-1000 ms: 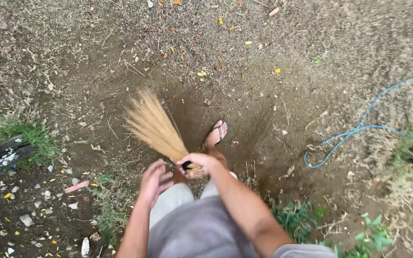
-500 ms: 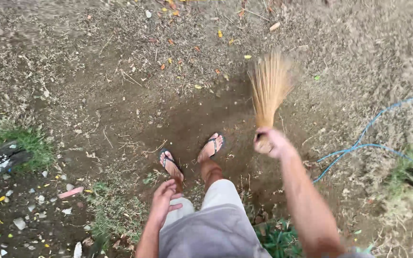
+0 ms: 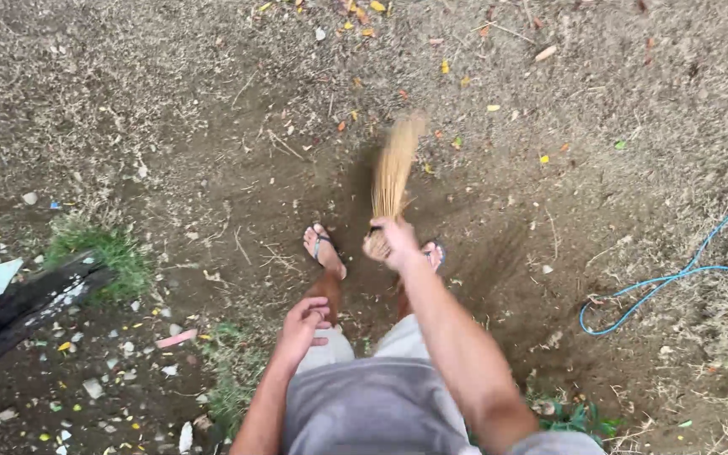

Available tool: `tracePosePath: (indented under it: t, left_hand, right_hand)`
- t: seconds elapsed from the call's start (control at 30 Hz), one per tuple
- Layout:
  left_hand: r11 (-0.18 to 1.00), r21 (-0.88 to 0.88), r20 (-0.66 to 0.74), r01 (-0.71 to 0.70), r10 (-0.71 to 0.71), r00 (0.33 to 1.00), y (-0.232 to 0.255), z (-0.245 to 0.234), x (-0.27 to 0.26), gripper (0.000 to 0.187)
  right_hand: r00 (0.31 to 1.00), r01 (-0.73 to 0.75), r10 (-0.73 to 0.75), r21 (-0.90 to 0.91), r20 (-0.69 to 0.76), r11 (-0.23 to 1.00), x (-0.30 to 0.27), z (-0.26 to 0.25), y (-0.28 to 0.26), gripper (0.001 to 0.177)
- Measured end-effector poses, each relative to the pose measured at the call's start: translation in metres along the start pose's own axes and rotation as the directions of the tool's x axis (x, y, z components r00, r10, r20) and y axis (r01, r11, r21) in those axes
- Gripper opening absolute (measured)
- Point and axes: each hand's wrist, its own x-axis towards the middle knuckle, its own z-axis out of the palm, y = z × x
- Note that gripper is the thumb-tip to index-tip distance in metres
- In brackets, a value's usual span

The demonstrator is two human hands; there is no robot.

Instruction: Sweeping dry leaves and debris on a dirt ground using a stick broom.

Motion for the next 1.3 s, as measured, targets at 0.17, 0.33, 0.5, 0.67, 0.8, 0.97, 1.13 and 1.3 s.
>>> tracePosePath:
  t: [0.17,0.33,0.5,0.67,0.8,0.97,1.13,1.3]
  left_hand:
    - [0.997,0.062,-0.05,0.052,-0.049,0.998,0.016,-0.083,0.006,0.037]
    - [0.999,-0.007,-0.175,0.054,-0.055,0.983,0.021,-0.151,0.01,0.037]
    - [0.985,-0.149,-0.163,0.091,-0.115,0.98,0.002,-0.162,0.021,0.037]
    - [0.999,-0.002,-0.073,0.05,-0.05,0.996,0.042,-0.122,0.02,0.036]
    - [0.999,-0.013,-0.063,-0.031,0.03,0.998,0.06,-0.099,0.011,0.035]
    - [0.994,0.066,-0.094,0.083,-0.077,0.993,0.067,-0.053,0.013,0.037]
    - [0.985,0.162,-0.052,0.067,-0.059,0.997,0.084,-0.007,0.025,0.037]
    - [0.981,0.174,-0.047,0.088,-0.081,0.996,0.074,0.025,0.047,0.037]
  right_hand:
    - [0.981,0.165,-0.173,0.085,0.087,0.983,-0.039,0.149,0.055,0.051]
    - [0.891,-0.345,0.242,0.226,0.384,0.911,0.071,0.184,-0.011,0.034]
    - [0.944,-0.231,0.117,0.364,0.308,0.902,0.073,0.18,0.009,0.028]
    - [0.959,-0.112,0.025,0.293,0.283,0.949,0.039,0.138,-0.049,0.03]
    - [0.977,-0.031,-0.064,0.43,0.204,0.902,0.052,0.078,-0.075,0.03]
    - [0.833,0.518,-0.523,-0.077,-0.182,0.852,-0.018,0.087,-0.012,0.043]
    - [0.941,-0.154,0.041,0.32,0.335,0.935,-0.011,0.02,-0.056,0.018]
    - [0.969,0.142,-0.2,0.336,0.143,0.931,-0.08,-0.004,-0.082,0.015]
